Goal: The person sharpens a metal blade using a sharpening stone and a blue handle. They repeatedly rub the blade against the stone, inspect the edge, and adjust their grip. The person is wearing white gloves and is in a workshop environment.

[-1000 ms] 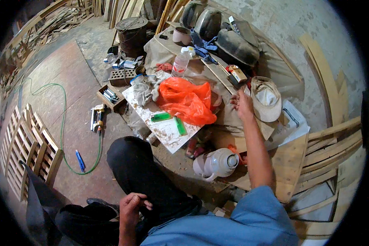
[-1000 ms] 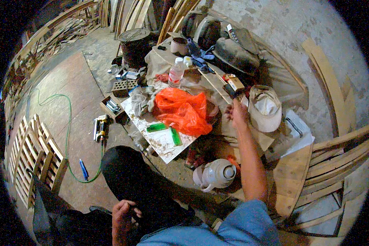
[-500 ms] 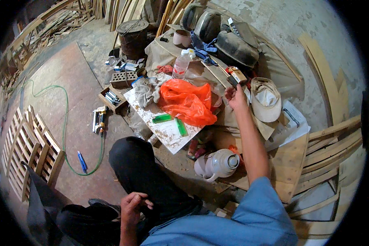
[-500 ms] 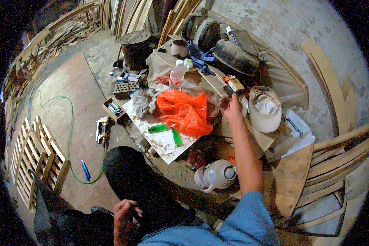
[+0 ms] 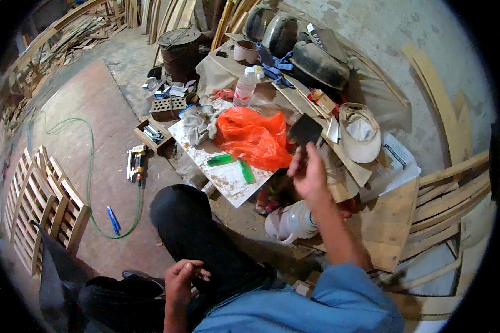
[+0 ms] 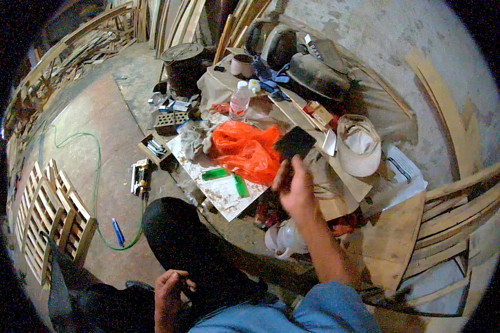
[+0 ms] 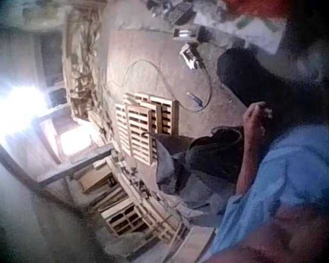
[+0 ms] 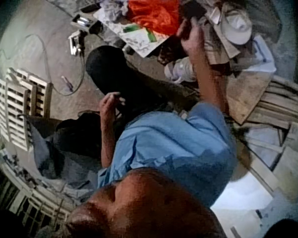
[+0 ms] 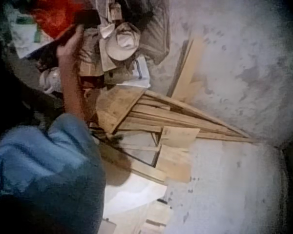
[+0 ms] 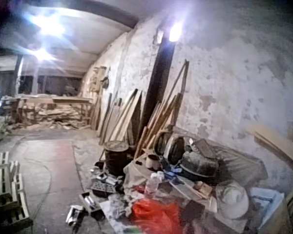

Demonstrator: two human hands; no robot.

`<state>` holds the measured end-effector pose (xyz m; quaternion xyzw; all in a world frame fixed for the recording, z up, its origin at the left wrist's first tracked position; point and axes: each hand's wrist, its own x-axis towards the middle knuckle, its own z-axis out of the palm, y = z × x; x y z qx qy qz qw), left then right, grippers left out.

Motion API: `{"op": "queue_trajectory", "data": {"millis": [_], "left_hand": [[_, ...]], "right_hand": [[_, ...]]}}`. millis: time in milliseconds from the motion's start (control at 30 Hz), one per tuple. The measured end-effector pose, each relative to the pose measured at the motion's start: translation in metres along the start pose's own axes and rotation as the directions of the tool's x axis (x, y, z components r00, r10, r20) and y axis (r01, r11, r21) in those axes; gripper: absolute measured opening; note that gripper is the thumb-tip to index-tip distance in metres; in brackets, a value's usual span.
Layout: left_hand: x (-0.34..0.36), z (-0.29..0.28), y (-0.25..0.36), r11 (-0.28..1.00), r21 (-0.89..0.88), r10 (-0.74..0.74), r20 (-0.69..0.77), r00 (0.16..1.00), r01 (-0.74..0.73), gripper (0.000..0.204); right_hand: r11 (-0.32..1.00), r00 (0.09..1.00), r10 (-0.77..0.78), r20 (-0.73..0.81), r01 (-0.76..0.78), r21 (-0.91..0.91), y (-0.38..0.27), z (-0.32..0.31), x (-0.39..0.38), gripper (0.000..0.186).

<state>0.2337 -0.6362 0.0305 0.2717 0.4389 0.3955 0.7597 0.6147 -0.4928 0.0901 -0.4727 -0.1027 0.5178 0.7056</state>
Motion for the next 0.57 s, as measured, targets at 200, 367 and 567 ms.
{"op": "queue_trajectory", "data": {"millis": [200,367,567], "left_hand": [[-0.006,-0.008,0.063,0.98,0.07,0.194,-0.078,0.978,-0.189,0.064],[0.009,-0.036,0.134,0.87,-0.344,0.367,-0.03,0.93,-0.355,0.065],[-0.021,-0.097,0.154,0.751,-0.269,0.482,-0.4,0.779,-0.603,0.063]], "right_hand": [[0.937,0.88,0.176,0.441,-0.013,-0.348,0.088,0.074,-0.119,0.038],[0.765,0.551,0.565,0.614,-0.073,-0.639,0.144,0.147,-0.159,0.031],[0.462,0.24,0.553,0.798,0.709,-0.533,0.189,0.231,-0.184,0.026]]}}
